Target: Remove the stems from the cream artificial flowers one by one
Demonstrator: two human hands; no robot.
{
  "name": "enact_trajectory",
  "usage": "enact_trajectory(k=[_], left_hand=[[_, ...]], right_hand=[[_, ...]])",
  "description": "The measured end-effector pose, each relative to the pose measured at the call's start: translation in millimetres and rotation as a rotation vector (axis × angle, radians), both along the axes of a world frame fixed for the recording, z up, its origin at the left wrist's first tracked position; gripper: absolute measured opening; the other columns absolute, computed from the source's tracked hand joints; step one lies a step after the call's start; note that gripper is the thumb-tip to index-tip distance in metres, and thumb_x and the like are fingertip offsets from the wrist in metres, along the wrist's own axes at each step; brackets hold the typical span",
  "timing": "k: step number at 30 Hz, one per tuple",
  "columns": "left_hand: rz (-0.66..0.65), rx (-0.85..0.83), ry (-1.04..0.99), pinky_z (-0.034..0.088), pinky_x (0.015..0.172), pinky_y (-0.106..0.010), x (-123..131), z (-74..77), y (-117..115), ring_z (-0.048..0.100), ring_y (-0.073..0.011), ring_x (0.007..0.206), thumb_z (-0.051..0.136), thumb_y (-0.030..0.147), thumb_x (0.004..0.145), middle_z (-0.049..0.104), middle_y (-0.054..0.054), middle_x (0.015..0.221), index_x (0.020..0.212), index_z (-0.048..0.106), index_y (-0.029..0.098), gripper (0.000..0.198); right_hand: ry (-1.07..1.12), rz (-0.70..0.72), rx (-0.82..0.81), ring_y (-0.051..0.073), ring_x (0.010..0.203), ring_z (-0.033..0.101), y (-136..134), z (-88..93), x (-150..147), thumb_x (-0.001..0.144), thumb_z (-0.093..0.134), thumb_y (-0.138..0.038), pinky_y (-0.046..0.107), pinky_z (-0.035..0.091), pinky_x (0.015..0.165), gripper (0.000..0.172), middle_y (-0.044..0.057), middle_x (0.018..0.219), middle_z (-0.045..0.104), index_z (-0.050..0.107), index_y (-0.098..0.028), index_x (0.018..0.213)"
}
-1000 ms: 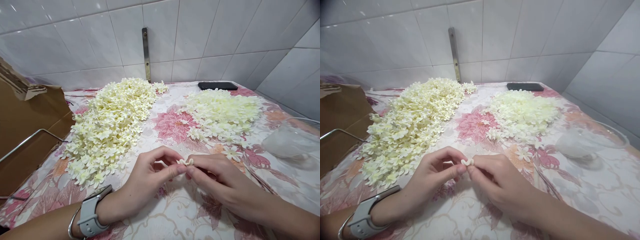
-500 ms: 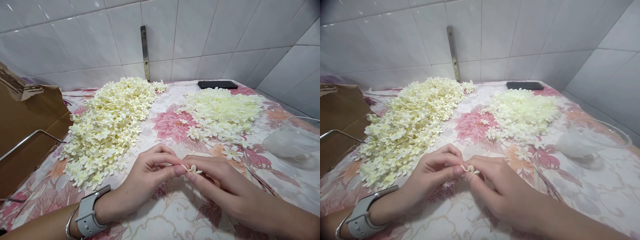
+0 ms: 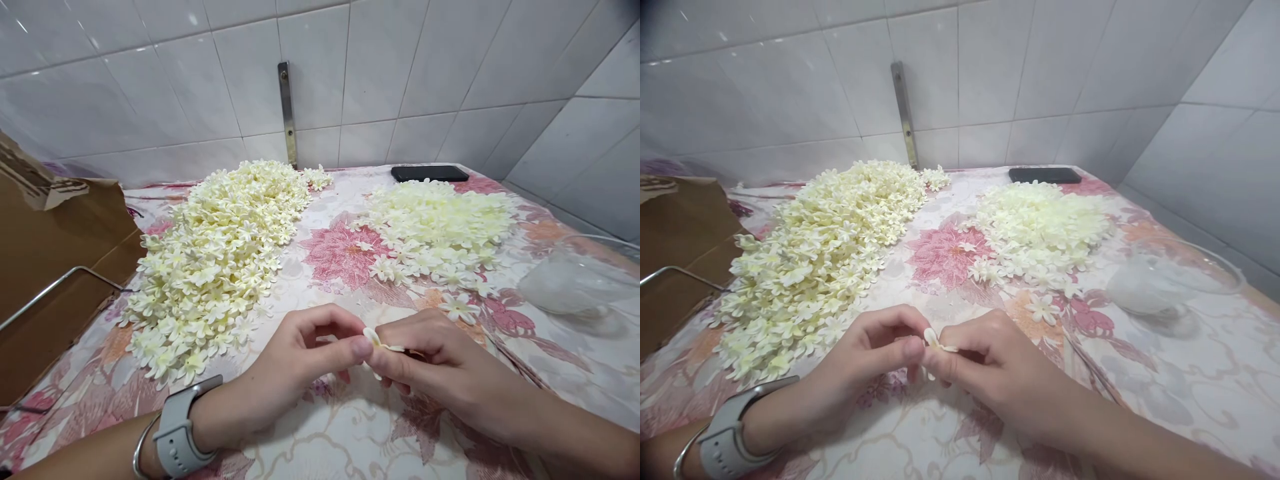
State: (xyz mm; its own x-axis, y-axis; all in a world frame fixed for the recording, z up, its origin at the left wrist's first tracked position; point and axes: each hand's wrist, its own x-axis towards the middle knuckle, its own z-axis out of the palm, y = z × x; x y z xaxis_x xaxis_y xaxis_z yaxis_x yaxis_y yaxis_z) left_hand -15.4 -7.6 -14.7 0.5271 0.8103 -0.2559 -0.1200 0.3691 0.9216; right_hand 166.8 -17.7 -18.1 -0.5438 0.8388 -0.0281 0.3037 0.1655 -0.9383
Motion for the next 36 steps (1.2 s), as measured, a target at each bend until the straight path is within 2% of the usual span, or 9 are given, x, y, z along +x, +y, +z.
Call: enact_trajectory(k=[4, 9, 14, 17, 21, 25, 30, 34, 36], left_hand=[[0.023, -0.034, -0.039, 0.039, 0.056, -0.019, 2, 1.0, 2, 0.05, -0.0081, 0.057, 0.072, 0.027, 0.073, 0.059, 0.002, 0.065, 0.074, 0.064, 0.017, 0.013], [0.128, 0.106, 0.101, 0.036, 0.056, -0.019, 5, 4.3, 1, 0.047, -0.0089, 0.06, 0.068, 0.023, 0.075, 0.055, 0.003, 0.064, 0.069, 0.063, 0.016, 0.011], [0.054, 0.214, 0.191, 0.036, 0.056, -0.02, 4, 4.0, -2, 0.046, -0.0091, 0.059, 0.064, 0.023, 0.079, 0.053, 0.003, 0.064, 0.068, 0.06, 0.016, 0.013], [0.062, 0.231, 0.209, 0.037, 0.057, -0.02, 3, 2.8, -2, 0.047, -0.0093, 0.062, 0.064, 0.027, 0.079, 0.053, 0.003, 0.067, 0.069, 0.059, 0.017, 0.015], [0.002, 0.057, 0.104, 0.04, 0.059, -0.02, 2, 1.5, -3, 0.051, -0.011, 0.071, 0.069, 0.034, 0.076, 0.056, 0.002, 0.077, 0.081, 0.059, 0.02, 0.018], [-0.025, 0.008, 0.016, 0.042, 0.063, -0.021, 3, 0.9, -3, 0.052, -0.0092, 0.068, 0.072, 0.028, 0.073, 0.059, 0.002, 0.076, 0.085, 0.06, 0.019, 0.019], [0.126, 0.018, 0.044, 0.041, 0.057, -0.017, 7, 0.8, 0, 0.051, -0.0076, 0.061, 0.072, 0.024, 0.073, 0.058, 0.003, 0.066, 0.073, 0.06, 0.016, 0.014], [0.319, 0.053, 0.099, 0.043, 0.058, -0.018, 7, 0.5, 3, 0.053, -0.0079, 0.061, 0.07, 0.025, 0.075, 0.059, 0.004, 0.068, 0.075, 0.06, 0.017, 0.012], [0.362, 0.07, 0.118, 0.044, 0.059, -0.018, 7, 0.3, 5, 0.054, -0.0084, 0.062, 0.07, 0.025, 0.075, 0.059, 0.004, 0.071, 0.076, 0.061, 0.017, 0.011]], right_hand=[[-0.005, 0.01, -0.081, 0.008, 0.046, 0.031, 1, -0.3, 1, 0.088, 0.049, -0.04, 0.023, 0.022, 0.042, 0.038, -0.006, 0.052, 0.033, 0.042, -0.018, 0.057], [-0.246, -0.067, 0.27, 0.009, 0.049, 0.034, 2, 5.1, -2, 0.09, 0.042, -0.028, 0.023, 0.026, 0.047, 0.034, -0.005, 0.054, 0.034, 0.031, -0.02, 0.058], [-0.293, -0.031, 0.39, 0.009, 0.05, 0.039, 2, 6.0, -2, 0.091, 0.036, -0.021, 0.023, 0.029, 0.048, 0.03, -0.004, 0.056, 0.041, 0.034, -0.02, 0.061], [-0.248, -0.035, 0.461, 0.008, 0.046, 0.034, 4, 5.1, 1, 0.091, 0.038, -0.021, 0.024, 0.026, 0.047, 0.036, -0.005, 0.051, 0.035, 0.028, -0.019, 0.056], [-0.164, -0.095, 0.408, 0.008, 0.045, 0.026, 4, 3.7, 4, 0.092, 0.041, -0.028, 0.026, 0.022, 0.045, 0.043, -0.006, 0.049, 0.025, 0.021, -0.019, 0.054], [-0.037, -0.101, 0.18, 0.009, 0.046, 0.021, 5, 1.0, 4, 0.09, 0.045, -0.04, 0.027, 0.018, 0.043, 0.048, -0.006, 0.051, 0.019, 0.023, -0.02, 0.052], [0.021, -0.085, -0.059, 0.009, 0.05, 0.03, 6, 2.2, 2, 0.085, 0.045, -0.057, 0.023, 0.025, 0.044, 0.048, -0.005, 0.055, 0.031, 0.037, -0.019, 0.056], [-0.177, -0.157, 0.1, 0.012, 0.053, 0.042, 15, 6.7, 9, 0.093, 0.036, -0.045, 0.024, 0.032, 0.049, 0.043, -0.002, 0.057, 0.044, 0.046, -0.019, 0.06], [-0.368, -0.333, 0.318, 0.013, 0.051, 0.042, 21, 8.2, 17, 0.09, 0.041, -0.046, 0.026, 0.029, 0.048, 0.041, 0.0, 0.056, 0.046, 0.047, -0.02, 0.059]])
